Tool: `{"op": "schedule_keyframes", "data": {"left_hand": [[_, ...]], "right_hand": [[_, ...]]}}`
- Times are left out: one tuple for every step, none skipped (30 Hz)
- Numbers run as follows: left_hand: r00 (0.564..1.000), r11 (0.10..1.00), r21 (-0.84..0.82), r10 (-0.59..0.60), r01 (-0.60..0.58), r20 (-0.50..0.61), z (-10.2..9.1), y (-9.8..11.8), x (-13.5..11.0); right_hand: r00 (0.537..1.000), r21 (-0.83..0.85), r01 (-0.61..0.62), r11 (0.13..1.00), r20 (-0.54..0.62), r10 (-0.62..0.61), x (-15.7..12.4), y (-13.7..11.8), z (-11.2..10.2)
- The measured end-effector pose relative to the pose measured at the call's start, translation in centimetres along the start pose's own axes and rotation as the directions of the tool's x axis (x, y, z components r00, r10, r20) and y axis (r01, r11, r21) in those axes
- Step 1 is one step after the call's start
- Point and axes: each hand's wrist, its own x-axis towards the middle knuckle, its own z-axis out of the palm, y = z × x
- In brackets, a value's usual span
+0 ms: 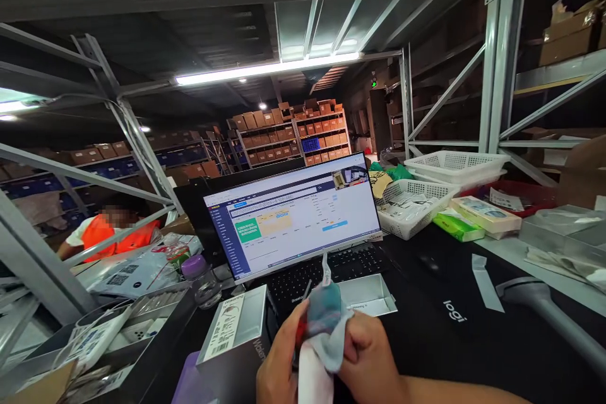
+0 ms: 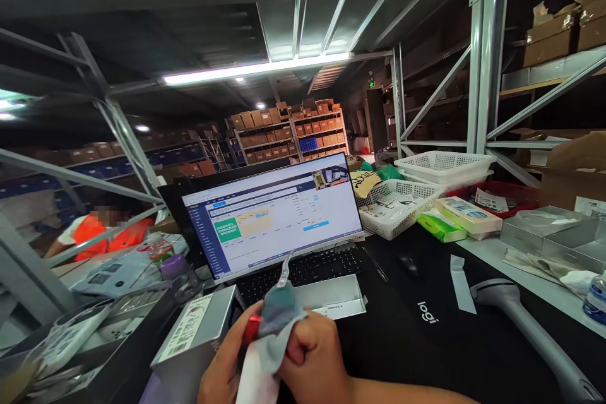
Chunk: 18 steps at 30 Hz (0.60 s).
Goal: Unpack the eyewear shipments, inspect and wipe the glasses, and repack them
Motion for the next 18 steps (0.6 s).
{"op": "schedule_keyframes", "data": {"left_hand": [[1.0, 1.0, -0.023, -0.011, 0.011, 0.012, 0.1, 0.1, 0.0], [0.999, 0.999, -0.044, -0.015, 0.017, 0.028, 0.2, 0.2, 0.1], [0.999, 0.998, -0.062, -0.008, 0.01, 0.045, 0.3, 0.4, 0.2], [0.998, 0.997, -0.077, 0.008, -0.003, 0.062, 0.5, 0.6, 0.2], [0.997, 0.996, -0.088, 0.028, -0.022, 0.075, 0.6, 0.8, 0.2], [0.995, 0.995, -0.096, 0.047, -0.038, 0.086, 0.7, 1.1, 0.2], [0.994, 0.994, -0.103, 0.058, -0.048, 0.096, 0.7, 1.2, 0.2], [0.993, 0.993, -0.107, 0.058, -0.046, 0.102, 0.7, 1.3, 0.2], [0.994, 0.994, -0.104, 0.041, -0.031, 0.1, 0.6, 1.3, 0.2], [0.996, 0.995, -0.096, 0.014, -0.005, 0.091, 0.5, 1.1, 0.2], [0.997, 0.996, -0.085, -0.017, 0.024, 0.077, 0.3, 0.9, 0.1], [0.997, 0.996, -0.078, -0.042, 0.046, 0.058, 0.2, 0.7, 0.1], [0.998, 0.995, -0.077, -0.054, 0.056, 0.038, 0.0, 0.6, 0.1], [0.998, 0.995, -0.081, -0.056, 0.057, 0.021, -0.1, 0.4, 0.1], [0.998, 0.994, -0.089, -0.054, 0.055, 0.011, -0.1, 0.4, 0.2], [0.999, 0.993, -0.103, -0.051, 0.052, 0.008, -0.2, 0.4, 0.2], [0.999, 0.992, -0.118, -0.047, 0.048, 0.011, -0.2, 0.5, 0.3], [0.999, 0.99, -0.137, -0.037, 0.041, 0.027, -0.2, 0.6, 0.4]], "right_hand": [[0.996, 0.082, -0.093, 0.992, 0.006, 0.093, 0.6, -0.5, -0.3], [0.979, 0.167, -0.204, 0.965, 0.023, 0.203, 1.3, -1.2, -0.8], [0.955, 0.252, -0.293, 0.922, 0.034, 0.295, 2.1, -1.9, -1.3], [0.933, 0.327, -0.349, 0.878, 0.038, 0.357, 2.8, -2.5, -1.8], [0.919, 0.381, -0.373, 0.846, 0.029, 0.393, 3.2, -3.0, -2.2], [0.913, 0.41, -0.374, 0.832, 0.004, 0.408, 3.4, -3.3, -2.4], [0.911, 0.413, -0.36, 0.836, -0.036, 0.41, 3.3, -3.2, -2.4], [0.913, 0.387, -0.338, 0.858, -0.087, 0.399, 2.9, -2.8, -2.2], [0.92, 0.329, -0.308, 0.893, -0.136, 0.367, 2.2, -2.3, -1.8], [0.936, 0.245, -0.261, 0.934, -0.172, 0.307, 1.5, -1.6, -1.3], [0.959, 0.152, -0.194, 0.969, -0.179, 0.22, 0.7, -0.9, -0.7], [0.98, 0.07, -0.112, 0.991, -0.157, 0.122, 0.0, -0.3, -0.2], [0.993, 0.015, -0.032, 0.999, -0.114, 0.034, -0.5, 0.1, 0.2], [0.998, 0.003, 0.017, 1.0, -0.068, -0.017, -0.6, 0.2, 0.4], [0.999, 0.033, 0.017, 0.999, -0.031, -0.016, -0.5, 0.0, 0.4], [0.999, 0.096, -0.033, 0.995, -0.011, 0.034, -0.1, -0.4, 0.1], [0.993, 0.178, -0.119, 0.977, 0.002, 0.12, 0.5, -1.0, -0.3], [0.977, 0.262, -0.21, 0.942, 0.015, 0.213, 1.2, -1.6, -0.9]]}}
